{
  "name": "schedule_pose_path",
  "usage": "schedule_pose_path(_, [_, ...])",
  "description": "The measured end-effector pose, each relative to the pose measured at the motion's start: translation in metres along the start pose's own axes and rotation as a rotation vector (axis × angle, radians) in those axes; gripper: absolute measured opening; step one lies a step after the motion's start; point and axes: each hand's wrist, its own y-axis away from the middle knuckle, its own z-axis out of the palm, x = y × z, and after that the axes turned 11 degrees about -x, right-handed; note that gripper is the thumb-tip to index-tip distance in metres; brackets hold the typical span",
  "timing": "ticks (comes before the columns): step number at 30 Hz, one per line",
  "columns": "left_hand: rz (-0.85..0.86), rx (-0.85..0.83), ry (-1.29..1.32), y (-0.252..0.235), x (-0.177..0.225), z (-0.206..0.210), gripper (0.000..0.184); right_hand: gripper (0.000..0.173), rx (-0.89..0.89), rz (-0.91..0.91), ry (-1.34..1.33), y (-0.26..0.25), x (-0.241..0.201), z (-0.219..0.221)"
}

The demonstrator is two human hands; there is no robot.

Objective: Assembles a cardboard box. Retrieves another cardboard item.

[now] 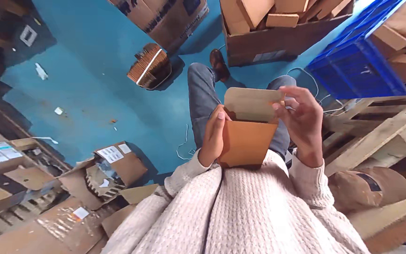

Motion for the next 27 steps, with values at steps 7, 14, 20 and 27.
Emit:
schedule_pose_path(7, [0.065,0.003,-0.041,0.005,0.005,-0.001,0.047,0.022,0.026,0.032,0.171,0.002,-0.012,-0.02])
schedule_pose_path(14, [0.242,-0.068,-0.112,0.02,0.024,-0.002,0.048,0.016,-0.106,-0.094,-0.313,0.015,-0.033,-0.038])
schedule_pose_path(20, [0.343,-0.033,-0.14,0.036,0.024,-0.002,0.044,0.011,-0.218,-0.129,-0.587,0.023,-0.046,-0.04])
schedule_pose_path(27, [0.381,-0.013,-0.114,0.039,0.023,-0.004,0.042,0.006,-0.206,-0.202,-0.636,0.022,-0.053,-0.036])
